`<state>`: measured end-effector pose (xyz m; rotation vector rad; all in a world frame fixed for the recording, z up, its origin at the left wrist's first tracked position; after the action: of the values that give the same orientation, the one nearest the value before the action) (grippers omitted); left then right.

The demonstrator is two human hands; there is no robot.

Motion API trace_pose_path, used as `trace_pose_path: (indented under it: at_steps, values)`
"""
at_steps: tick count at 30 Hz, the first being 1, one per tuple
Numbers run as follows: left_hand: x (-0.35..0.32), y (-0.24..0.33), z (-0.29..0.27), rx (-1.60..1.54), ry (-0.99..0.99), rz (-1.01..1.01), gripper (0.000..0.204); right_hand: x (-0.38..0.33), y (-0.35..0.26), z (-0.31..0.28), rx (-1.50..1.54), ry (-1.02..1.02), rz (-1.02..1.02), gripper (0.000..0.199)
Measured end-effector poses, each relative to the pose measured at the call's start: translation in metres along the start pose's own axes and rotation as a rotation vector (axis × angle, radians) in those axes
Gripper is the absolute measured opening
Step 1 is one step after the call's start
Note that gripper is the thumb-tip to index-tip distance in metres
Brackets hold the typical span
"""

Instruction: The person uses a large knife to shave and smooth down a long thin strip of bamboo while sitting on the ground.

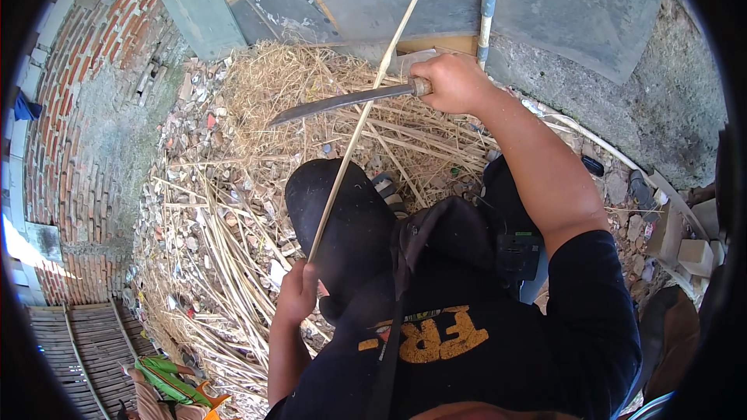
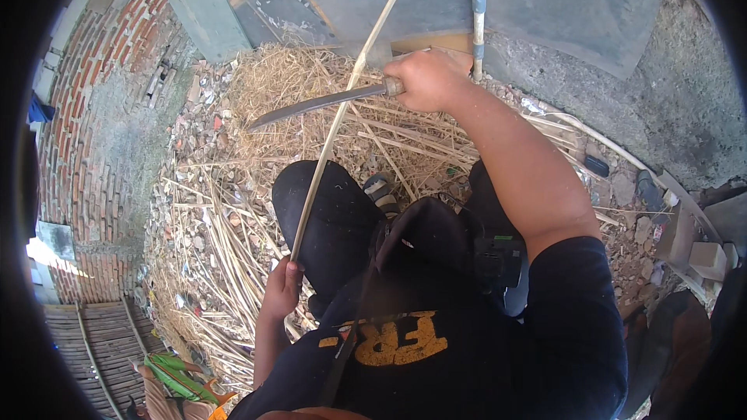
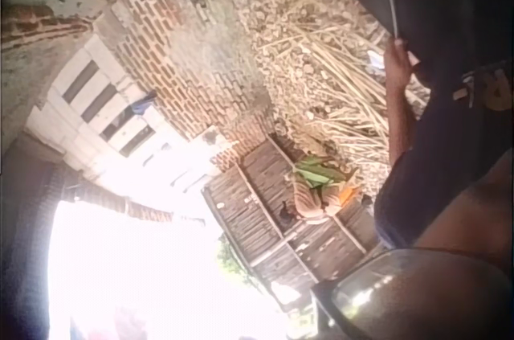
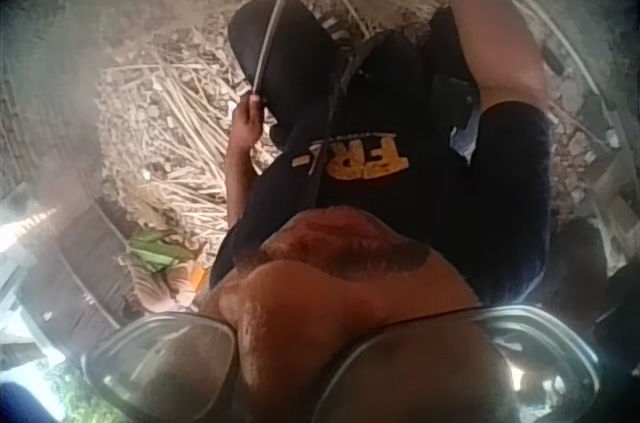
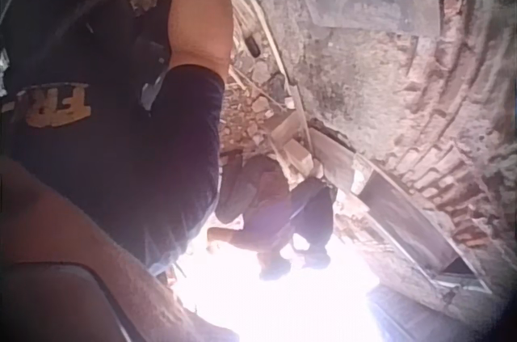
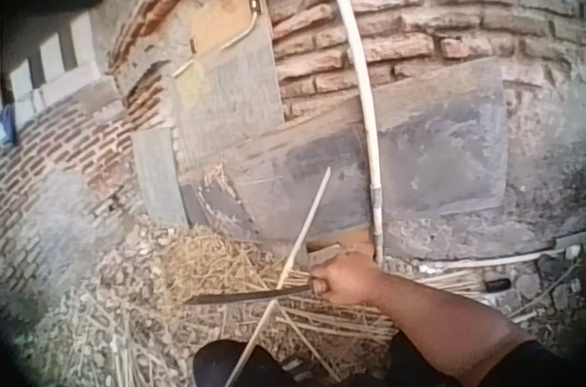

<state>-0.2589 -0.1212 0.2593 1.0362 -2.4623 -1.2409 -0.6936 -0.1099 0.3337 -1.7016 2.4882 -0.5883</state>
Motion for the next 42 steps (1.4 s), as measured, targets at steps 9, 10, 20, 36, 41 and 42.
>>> trace_pose_path:
  at_steps: [9, 10, 20, 36, 41, 42]
  values:
    - [0.006, 0.01, -0.002, 0.084, 0.037, -0.035, 0.053, 0.0, -0.004, 0.009, -0.026, -0.028, -0.015, 0.023]
    - [0.007, 0.011, -0.001, 0.058, 0.047, -0.051, 0.054, 0.0, -0.005, 0.012, -0.01, -0.04, -0.018, 0.023]
    - [0.012, 0.005, 0.005, -0.148, 0.045, -0.12, 0.055, 0.019, 0.04, 0.01, 0.162, 0.059, 0.252, 0.021]
    - [0.014, -0.004, 0.006, -0.16, 0.064, -0.157, 0.054, 0.021, 0.032, 0.023, 0.082, 0.035, 0.223, 0.024]
    - [0.011, -0.014, 0.006, -0.23, 0.031, -0.129, 0.053, 0.009, 0.003, 0.017, 0.071, 0.041, 0.032, 0.019]
    - [0.012, -0.008, 0.006, -0.228, 0.028, -0.137, 0.053, 0.008, -0.007, 0.018, 0.021, -0.026, 0.017, 0.019]
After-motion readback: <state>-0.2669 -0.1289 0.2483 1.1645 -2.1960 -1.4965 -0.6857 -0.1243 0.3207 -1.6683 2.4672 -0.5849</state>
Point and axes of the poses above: each hand's wrist, its own x-axis towards the middle knuckle, its own z-axis out of the palm, y = z × x, the point moved 8 cm from there along x, towards the middle knuckle, and after that the axes turned 13 degrees about z, right-handed, at the moved point
